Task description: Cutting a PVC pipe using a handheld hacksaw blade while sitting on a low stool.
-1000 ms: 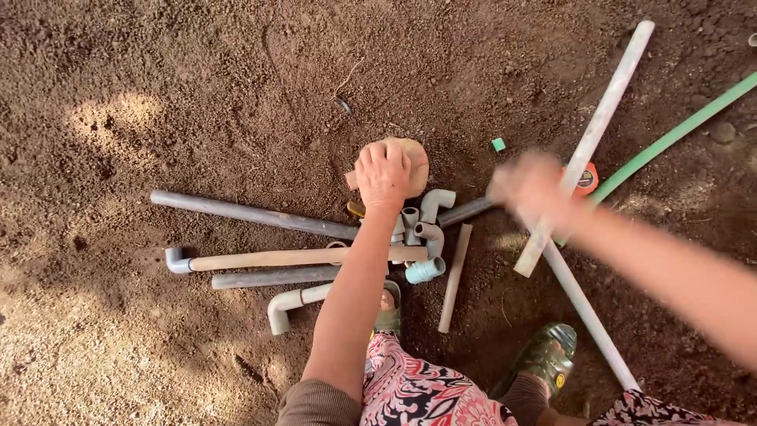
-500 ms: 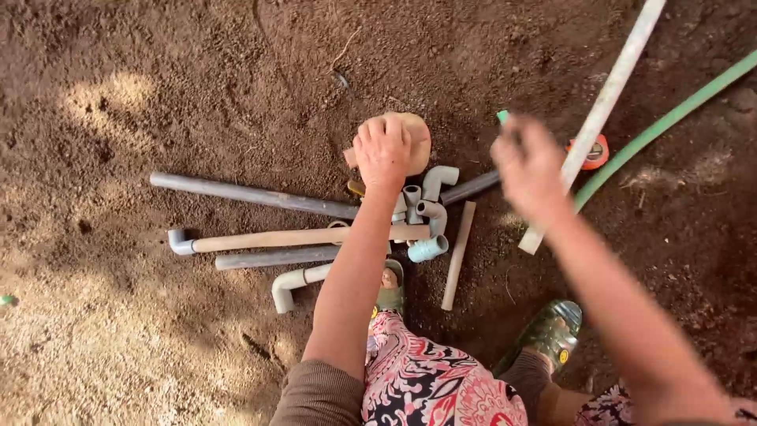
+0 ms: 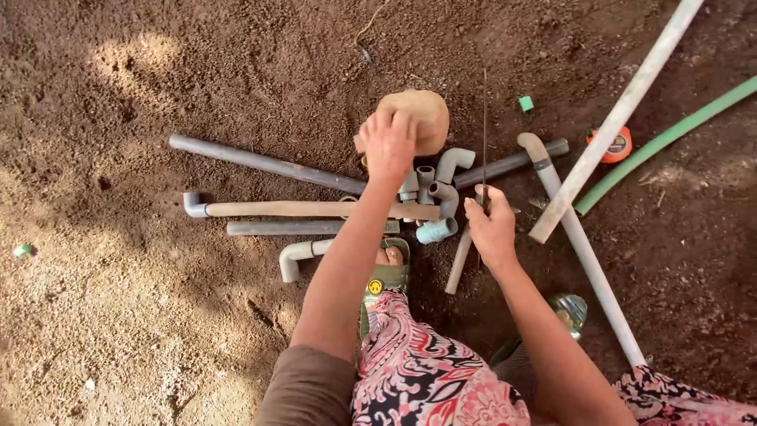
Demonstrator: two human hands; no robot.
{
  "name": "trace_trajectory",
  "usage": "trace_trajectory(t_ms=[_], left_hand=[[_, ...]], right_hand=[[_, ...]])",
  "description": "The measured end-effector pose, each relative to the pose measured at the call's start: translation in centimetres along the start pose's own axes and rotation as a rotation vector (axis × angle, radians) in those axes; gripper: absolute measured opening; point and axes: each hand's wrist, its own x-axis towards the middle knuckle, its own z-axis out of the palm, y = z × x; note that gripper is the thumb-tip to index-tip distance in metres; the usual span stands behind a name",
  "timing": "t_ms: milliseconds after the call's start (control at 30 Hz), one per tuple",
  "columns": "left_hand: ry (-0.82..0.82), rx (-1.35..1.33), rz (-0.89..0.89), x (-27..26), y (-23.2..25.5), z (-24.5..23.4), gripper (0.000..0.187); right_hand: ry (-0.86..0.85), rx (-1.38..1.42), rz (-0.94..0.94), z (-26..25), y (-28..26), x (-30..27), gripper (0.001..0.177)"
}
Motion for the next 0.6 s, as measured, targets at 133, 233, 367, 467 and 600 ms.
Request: trace_trajectory(t_ms=[133,233,367,467,600], left_hand=[[-0.03,0.002,-0.112,-2.1,-1.8,-3.0,0.02],[-0.088,-0.077,-0.17,-3.8,-3.5,-5.5,0.026],[-0.275,-0.171,-0.181,-4.1,-3.2,-8.6,0.059],[-0.285,0.019,-0.043,-3.8,-2.2,-9.2,0.061],[-0.263,0.044,0.055,-2.9,-3.4,-7.5,0.055]], right_hand=[[-0.114,0.045,0.034,0.1,-1.4,-2.3,0.055],[-0.156,0.012,0.009,0.0,-0.5,-2.3,0.059],[-0.124,-0.003,-0.035,0.2,0.1,-1.9,0.062],[-0.121,0.0,-0.039,0.6,-0.7,-2.3,0.06],[-0.114,-0.037,-0.047,0.9,-1.0,-2.7,0.057]])
